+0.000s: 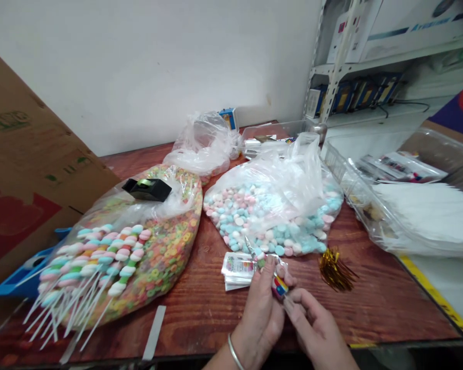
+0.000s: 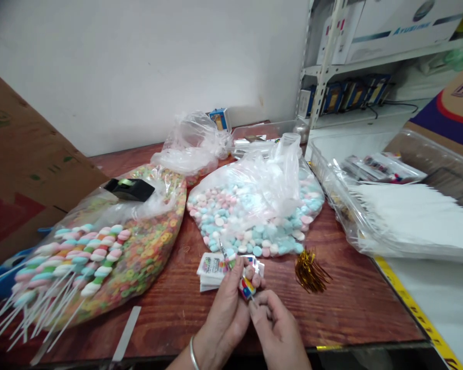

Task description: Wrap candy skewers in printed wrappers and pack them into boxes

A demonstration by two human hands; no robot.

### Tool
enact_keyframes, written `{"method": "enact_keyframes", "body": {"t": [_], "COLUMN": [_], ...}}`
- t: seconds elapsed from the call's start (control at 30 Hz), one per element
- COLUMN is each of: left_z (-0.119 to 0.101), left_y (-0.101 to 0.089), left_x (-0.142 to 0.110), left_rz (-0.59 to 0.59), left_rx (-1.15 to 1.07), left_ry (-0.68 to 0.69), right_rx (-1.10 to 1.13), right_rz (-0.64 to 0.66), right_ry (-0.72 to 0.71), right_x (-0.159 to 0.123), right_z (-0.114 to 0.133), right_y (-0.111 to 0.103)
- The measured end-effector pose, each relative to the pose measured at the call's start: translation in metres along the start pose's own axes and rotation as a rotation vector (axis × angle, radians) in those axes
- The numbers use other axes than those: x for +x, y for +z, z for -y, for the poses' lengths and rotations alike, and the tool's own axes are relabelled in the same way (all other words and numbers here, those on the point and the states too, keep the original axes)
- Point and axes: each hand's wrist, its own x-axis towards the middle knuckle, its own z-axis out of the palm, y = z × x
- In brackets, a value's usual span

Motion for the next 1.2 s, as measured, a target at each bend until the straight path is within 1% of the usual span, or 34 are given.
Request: {"method": "enact_keyframes", "body": {"t": [0.1, 0.17, 0.2, 0.27, 0.33, 0.37, 0.47, 0.53, 0.6, 0.67, 0.77, 0.8, 0.87, 0.97, 1.0, 1.07, 1.1, 1.13, 1.17, 1.2], "left_z": [-0.006, -0.002, 0.002, 0.012, 0.018, 0.018, 0.015, 0.014, 0.017, 0.022, 0.028, 0.028, 0.026, 0.02, 0.018, 0.014, 0.012, 0.011, 0.01, 0.009], "left_y": [-0.004, -0.006, -0.006, -0.006, -0.005, -0.005, -0.004, -0.005, -0.008, -0.011, -0.016, -0.017, -0.019, -0.018, -0.018, -0.017, -0.016, -0.016, -0.015, -0.014], "left_x": [0.004, 0.002, 0.0, -0.006, -0.012, -0.014, -0.017, -0.018, -0.017, -0.015, -0.012, -0.012, -0.012, -0.014, -0.015, -0.016, -0.016, -0.016, -0.016, -0.015], "left_rz": [0.007, 0.01, 0.0, -0.039, -0.045, -0.034, 0.022, 0.028, -0.001, -0.06, -0.123, -0.119, -0.066, 0.039, 0.051, 0.029, 0.004, -0.019, -0.037, -0.048], "left_rx": [0.007, 0.031, 0.049, 0.085, 0.13, 0.149, 0.161, 0.176, 0.257, 0.35, 0.427, 0.446, 0.466, 0.394, 0.367, 0.367, 0.395, 0.433, 0.477, 0.522], "left_ry": [0.032, 0.046, 0.035, 0.005, -0.009, -0.006, -0.037, -0.048, -0.006, 0.019, -0.003, -0.015, -0.056, -0.13, -0.127, -0.093, -0.077, -0.063, -0.046, -0.018], "right_rx": [-0.296, -0.384, -0.388, -0.317, -0.154, -0.048, 0.256, 0.38, 0.442, 0.461, 0.412, 0.396, 0.409, 0.522, 0.562, 0.602, 0.586, 0.538, 0.456, 0.357], "right_rz": [0.087, 0.102, 0.079, -0.008, -0.075, -0.082, -0.036, -0.027, -0.063, -0.126, -0.211, -0.227, -0.246, -0.205, -0.166, -0.059, -0.02, -0.016, -0.047, -0.105], "right_ry": [-0.035, -0.068, -0.083, -0.094, -0.065, -0.028, 0.146, 0.24, 0.283, 0.276, 0.17, 0.147, 0.16, 0.23, 0.241, 0.268, 0.275, 0.26, 0.218, 0.149], "right_x": [-0.006, -0.006, -0.004, 0.002, 0.008, 0.011, 0.014, 0.013, 0.011, 0.011, 0.012, 0.013, 0.015, 0.017, 0.017, 0.016, 0.016, 0.015, 0.015, 0.014], "right_z": [-0.002, -0.005, -0.007, -0.009, -0.01, -0.011, -0.012, -0.011, -0.008, -0.005, -0.004, -0.004, -0.002, 0.007, 0.01, 0.013, 0.013, 0.012, 0.01, 0.008], "right_y": [-0.009, -0.012, -0.011, -0.009, -0.005, -0.003, 0.001, 0.006, 0.011, 0.015, 0.018, 0.017, 0.015, 0.011, 0.011, 0.01, 0.01, 0.01, 0.01, 0.01]}}
